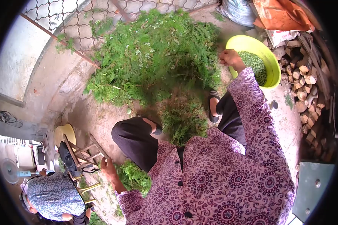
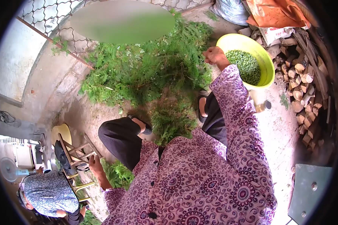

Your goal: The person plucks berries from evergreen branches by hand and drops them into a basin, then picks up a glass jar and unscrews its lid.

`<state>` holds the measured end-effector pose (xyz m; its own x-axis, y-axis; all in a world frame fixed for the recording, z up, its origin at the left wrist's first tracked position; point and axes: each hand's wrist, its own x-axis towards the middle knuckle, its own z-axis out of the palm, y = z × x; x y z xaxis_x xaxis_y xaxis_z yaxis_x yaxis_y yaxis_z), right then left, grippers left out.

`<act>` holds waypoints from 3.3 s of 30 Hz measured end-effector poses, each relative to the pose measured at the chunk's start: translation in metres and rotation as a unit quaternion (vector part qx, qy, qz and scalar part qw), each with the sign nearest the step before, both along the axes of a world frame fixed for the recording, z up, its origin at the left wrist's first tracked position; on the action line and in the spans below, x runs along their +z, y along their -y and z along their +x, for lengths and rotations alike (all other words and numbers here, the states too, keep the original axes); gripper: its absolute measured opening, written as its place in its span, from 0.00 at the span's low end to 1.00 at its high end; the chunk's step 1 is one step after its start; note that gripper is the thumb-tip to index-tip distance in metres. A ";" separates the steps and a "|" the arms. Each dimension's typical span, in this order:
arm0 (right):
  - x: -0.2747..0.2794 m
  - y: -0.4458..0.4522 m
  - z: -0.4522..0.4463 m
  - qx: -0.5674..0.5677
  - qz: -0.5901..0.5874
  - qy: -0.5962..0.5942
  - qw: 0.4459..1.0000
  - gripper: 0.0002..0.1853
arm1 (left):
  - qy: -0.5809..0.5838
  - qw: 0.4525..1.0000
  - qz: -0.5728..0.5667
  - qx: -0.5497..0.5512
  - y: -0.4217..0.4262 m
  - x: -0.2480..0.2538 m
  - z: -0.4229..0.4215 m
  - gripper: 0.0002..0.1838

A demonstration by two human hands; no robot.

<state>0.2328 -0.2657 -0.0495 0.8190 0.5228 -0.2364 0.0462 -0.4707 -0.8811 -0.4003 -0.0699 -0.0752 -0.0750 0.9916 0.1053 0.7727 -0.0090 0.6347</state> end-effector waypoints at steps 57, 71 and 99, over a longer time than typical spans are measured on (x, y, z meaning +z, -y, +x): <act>-0.235 -0.138 -0.064 0.283 -0.058 -0.314 0.904 0.13 | -0.108 0.758 -0.139 -0.628 -0.106 -0.304 0.393 0.04; -0.251 -0.137 -0.071 0.315 -0.052 -0.257 0.912 0.13 | -0.250 0.761 -0.165 -0.576 -0.120 -0.297 0.440 0.08; -0.273 -0.132 -0.082 0.168 -0.056 -0.529 0.830 0.13 | -0.158 0.865 -0.033 -0.474 -0.183 -0.250 0.417 0.13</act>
<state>0.1503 -0.1339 -0.3225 -0.0656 0.6057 -0.7929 -0.5807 -0.6694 -0.4633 0.0162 0.1130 -0.3250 0.7984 0.5957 -0.0883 0.5729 -0.7061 0.4163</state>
